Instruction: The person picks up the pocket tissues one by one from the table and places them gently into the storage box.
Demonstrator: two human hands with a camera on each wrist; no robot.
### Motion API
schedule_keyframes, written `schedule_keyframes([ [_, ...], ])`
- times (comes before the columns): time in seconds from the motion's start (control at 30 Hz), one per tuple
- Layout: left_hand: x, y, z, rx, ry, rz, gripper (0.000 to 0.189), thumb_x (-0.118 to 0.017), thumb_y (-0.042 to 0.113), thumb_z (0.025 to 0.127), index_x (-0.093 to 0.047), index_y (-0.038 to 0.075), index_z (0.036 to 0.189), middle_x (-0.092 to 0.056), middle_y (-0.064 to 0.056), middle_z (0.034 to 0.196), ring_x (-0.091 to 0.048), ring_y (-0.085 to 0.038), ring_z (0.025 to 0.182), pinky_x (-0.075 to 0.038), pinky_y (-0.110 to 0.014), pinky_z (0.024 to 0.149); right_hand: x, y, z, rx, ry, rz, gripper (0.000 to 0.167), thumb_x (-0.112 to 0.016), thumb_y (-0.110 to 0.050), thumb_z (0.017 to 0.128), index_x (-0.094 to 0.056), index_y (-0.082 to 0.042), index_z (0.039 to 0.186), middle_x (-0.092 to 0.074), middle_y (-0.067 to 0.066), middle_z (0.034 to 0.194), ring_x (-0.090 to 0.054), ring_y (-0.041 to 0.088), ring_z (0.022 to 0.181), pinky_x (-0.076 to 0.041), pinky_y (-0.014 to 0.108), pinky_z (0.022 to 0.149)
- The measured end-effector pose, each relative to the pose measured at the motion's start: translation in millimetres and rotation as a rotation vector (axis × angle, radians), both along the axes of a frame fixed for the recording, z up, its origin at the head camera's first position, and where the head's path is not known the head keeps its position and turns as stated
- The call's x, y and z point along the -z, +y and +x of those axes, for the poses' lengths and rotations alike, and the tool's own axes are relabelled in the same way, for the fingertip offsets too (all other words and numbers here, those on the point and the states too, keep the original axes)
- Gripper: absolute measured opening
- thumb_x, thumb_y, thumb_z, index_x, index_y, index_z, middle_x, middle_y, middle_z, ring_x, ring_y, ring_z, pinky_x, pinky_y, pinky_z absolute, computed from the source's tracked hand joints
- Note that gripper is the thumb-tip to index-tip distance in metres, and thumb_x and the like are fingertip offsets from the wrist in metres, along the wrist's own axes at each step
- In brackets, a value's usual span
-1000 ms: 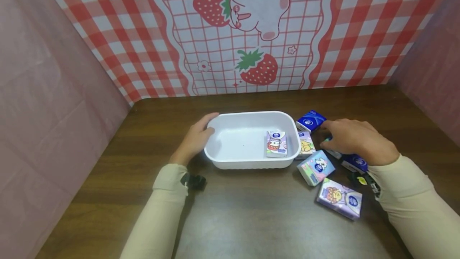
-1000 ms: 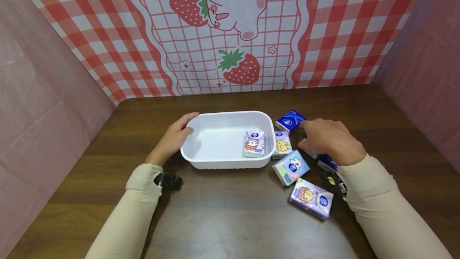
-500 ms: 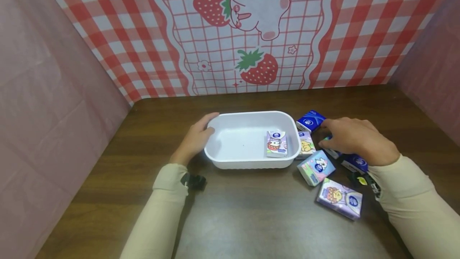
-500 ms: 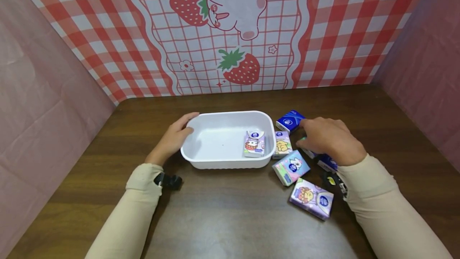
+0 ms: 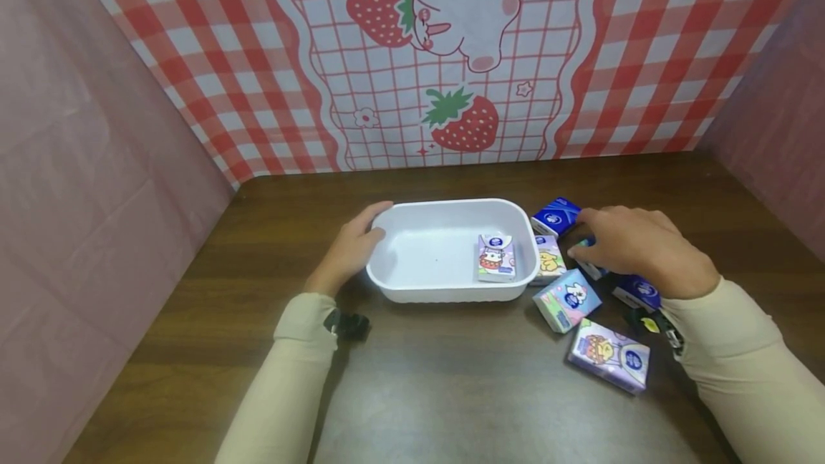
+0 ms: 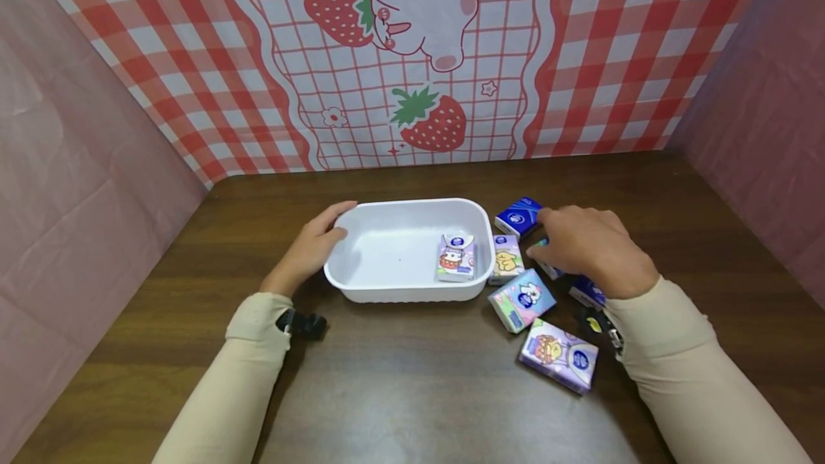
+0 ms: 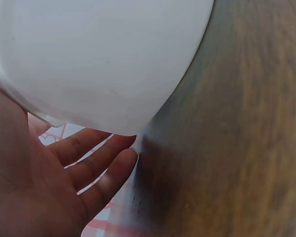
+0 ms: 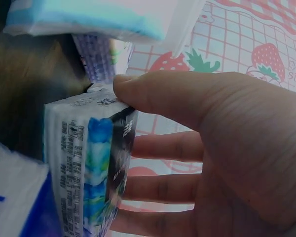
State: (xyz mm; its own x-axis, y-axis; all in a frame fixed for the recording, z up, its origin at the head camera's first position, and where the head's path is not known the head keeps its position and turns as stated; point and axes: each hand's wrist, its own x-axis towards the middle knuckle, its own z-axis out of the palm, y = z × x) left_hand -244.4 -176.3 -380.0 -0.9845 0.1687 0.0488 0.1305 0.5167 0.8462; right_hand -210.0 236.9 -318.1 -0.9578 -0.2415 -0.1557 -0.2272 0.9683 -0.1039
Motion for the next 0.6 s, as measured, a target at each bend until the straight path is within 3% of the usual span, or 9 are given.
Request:
schedule_keyframes([
  [0.6, 0.1, 0.6, -0.1, -0.003, 0.003, -0.002, 0.047, -0.050, 0.020, 0.102, -0.050, 0.029, 0.148, -0.049, 0.000, 0.149, -0.046, -0.025, 0.135, -0.038, -0.052, 0.109, -8.2, -6.2, 4.5, -0.023, 0.088, 0.016, 0.076, -0.073, -0.051, 0.084, -0.054, 0.000, 0.136, -0.060, 0.029, 0.124, -0.060, 0.047, 0.106, -0.052, 0.064, 0.077],
])
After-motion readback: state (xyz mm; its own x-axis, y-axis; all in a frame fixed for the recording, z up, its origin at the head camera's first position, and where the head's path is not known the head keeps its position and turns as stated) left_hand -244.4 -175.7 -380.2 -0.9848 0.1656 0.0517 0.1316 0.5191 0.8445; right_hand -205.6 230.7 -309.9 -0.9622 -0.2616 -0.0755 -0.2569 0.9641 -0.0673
